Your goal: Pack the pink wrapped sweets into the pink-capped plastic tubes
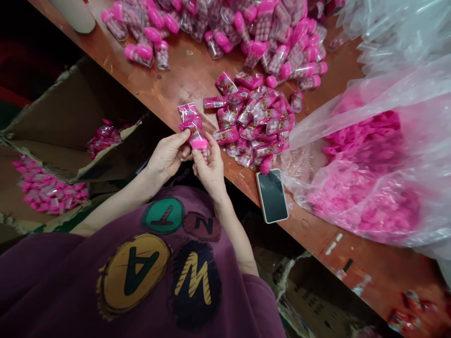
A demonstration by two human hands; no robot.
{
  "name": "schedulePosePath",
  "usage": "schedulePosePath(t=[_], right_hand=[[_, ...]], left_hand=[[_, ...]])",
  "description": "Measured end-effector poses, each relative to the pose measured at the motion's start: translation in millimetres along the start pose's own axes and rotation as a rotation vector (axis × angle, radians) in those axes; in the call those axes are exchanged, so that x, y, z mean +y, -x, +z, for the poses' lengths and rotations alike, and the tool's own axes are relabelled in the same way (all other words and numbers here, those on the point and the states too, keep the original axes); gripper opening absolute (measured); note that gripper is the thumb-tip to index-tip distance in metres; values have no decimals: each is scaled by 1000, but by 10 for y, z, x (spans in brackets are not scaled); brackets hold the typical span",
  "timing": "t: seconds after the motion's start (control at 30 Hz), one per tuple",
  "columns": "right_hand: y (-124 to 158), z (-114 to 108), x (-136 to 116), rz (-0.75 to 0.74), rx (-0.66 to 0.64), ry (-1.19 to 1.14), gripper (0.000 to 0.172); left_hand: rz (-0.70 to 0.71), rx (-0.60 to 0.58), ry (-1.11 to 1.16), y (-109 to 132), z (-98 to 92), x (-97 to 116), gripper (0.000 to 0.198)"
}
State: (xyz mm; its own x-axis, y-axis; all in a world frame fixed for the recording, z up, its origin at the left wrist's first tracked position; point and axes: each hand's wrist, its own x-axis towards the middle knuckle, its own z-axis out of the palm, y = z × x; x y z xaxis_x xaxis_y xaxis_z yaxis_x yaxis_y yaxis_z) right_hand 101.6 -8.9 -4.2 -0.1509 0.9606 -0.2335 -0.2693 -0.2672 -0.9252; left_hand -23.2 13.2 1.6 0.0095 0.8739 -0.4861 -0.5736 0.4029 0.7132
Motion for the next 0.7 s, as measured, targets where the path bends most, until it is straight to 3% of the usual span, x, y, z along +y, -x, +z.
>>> schedulePosePath(t=[0.23, 0.37, 0.53, 0.6, 0.7], right_hand=[[-51, -138, -43, 202, -203, -204, 59], [-55, -182, -1, 106, -160, -72, 61], [-53, -242, 70, -93, -123, 342, 68], [-39, -245, 92, -123, -103, 369, 71], [6, -214, 92, -54, -130, 250, 69]], left_hand=[[2, -93, -95, 36, 13, 44, 42], [-13, -136, -128, 39, -2, 41, 47], [-106, -192, -51, 18, -18, 17, 39], [-125, -183, -50, 8, -25, 30, 37], [-87, -132, -49, -8, -44, 76, 35]])
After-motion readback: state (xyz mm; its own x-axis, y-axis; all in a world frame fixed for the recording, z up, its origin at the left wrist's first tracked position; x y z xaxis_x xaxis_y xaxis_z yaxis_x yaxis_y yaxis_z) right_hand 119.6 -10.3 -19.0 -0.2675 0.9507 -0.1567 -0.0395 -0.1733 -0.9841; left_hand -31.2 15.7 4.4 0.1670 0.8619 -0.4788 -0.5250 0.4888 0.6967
